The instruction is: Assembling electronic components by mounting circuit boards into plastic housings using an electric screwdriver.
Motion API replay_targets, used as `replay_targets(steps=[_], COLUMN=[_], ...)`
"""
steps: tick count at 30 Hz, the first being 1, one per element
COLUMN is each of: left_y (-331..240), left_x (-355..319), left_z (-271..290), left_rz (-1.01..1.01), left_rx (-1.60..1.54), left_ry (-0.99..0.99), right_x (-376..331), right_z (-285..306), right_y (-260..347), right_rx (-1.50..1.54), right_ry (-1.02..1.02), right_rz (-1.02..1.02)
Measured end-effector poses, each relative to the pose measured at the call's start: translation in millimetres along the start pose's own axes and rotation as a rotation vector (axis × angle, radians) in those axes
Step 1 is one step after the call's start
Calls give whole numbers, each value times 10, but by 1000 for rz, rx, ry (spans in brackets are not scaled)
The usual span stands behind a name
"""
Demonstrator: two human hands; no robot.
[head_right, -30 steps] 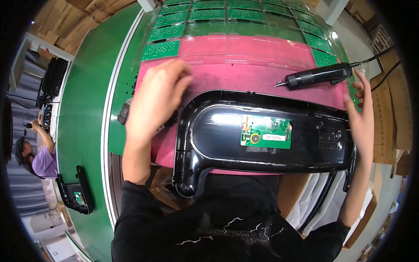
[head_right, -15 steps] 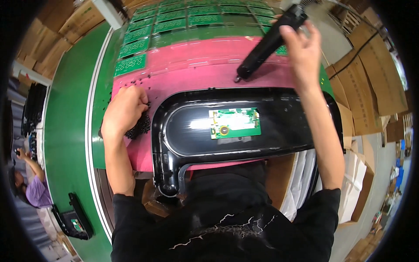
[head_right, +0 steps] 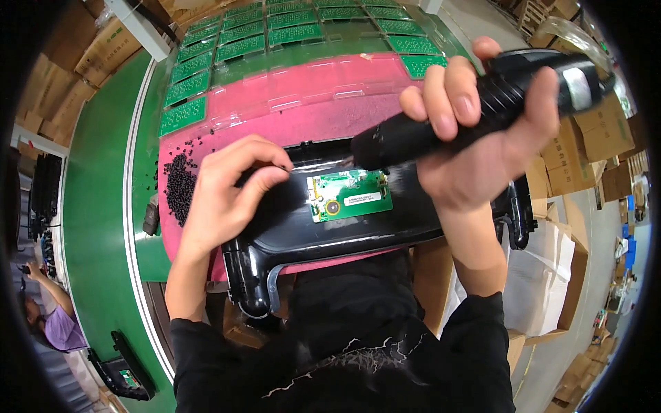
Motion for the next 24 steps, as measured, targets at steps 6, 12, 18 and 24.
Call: replay_targets(steps=[6,12,18,24], left_y=[-205,-130,-64,-98], left_x=[-45,-58,-89,-36], left_z=[-169,-157,-165,-211], left_rz=[-323,-226,-114,-184], left_rx=[-148,-89,-97,-87], left_ry=[-38,-85,-56,-4], right_x=[-221,-264,-327,-343], right_z=[-329,-372,-435,-460], right_y=[-119,-16,33,68], right_rx=[-90,-133,-130,-357], right_ry=[-67,85,141,222], right_rz=[30,61,136,130])
Point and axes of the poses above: each hand's wrist, its own x-axis towards the middle knuckle, its own z-axis out of the back of the hand, y = z × x, the point moved 5 cm from there along x, towards the middle knuckle, and after that the axes turned 4 degrees about -x, right-handed, at the moved point
